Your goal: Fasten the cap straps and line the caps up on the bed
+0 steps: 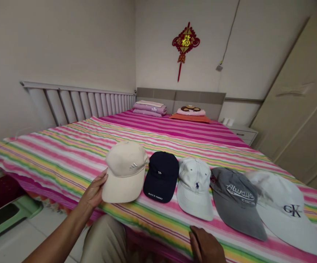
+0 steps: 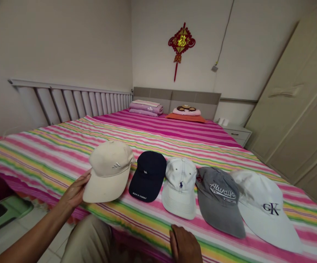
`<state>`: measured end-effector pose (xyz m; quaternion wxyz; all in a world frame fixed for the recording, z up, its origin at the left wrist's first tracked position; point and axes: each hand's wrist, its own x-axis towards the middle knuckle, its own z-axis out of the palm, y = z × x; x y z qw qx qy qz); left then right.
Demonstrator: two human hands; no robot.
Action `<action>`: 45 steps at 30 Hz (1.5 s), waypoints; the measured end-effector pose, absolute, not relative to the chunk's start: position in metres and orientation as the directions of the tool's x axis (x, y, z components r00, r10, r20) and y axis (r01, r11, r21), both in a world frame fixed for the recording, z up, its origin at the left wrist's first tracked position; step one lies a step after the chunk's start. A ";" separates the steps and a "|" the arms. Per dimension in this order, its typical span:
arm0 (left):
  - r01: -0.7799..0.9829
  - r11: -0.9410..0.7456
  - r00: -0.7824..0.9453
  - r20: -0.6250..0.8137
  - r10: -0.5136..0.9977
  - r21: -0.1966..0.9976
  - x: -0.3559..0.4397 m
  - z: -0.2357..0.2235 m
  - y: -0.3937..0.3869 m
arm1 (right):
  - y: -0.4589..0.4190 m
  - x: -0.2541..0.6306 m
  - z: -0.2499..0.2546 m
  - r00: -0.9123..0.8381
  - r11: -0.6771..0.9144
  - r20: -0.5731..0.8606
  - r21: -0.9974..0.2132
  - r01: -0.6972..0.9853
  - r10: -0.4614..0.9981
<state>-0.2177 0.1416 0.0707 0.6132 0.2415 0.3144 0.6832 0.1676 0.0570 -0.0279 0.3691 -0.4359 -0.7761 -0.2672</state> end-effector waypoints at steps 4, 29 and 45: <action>-0.649 -0.049 -0.129 -0.046 0.991 0.759 -0.225 0.060 0.170 | 0.058 0.168 -0.029 -0.372 0.475 0.806 0.131 0.870 0.460; 0.266 0.124 -0.381 -0.014 0.925 0.956 -0.222 0.043 0.234 | 0.058 0.169 -0.029 -0.394 0.480 0.810 0.162 0.862 0.434; 0.734 -0.004 -0.214 0.237 0.948 0.679 -0.223 0.048 0.236 | 0.056 0.169 -0.031 -0.402 0.467 0.790 0.167 0.868 0.463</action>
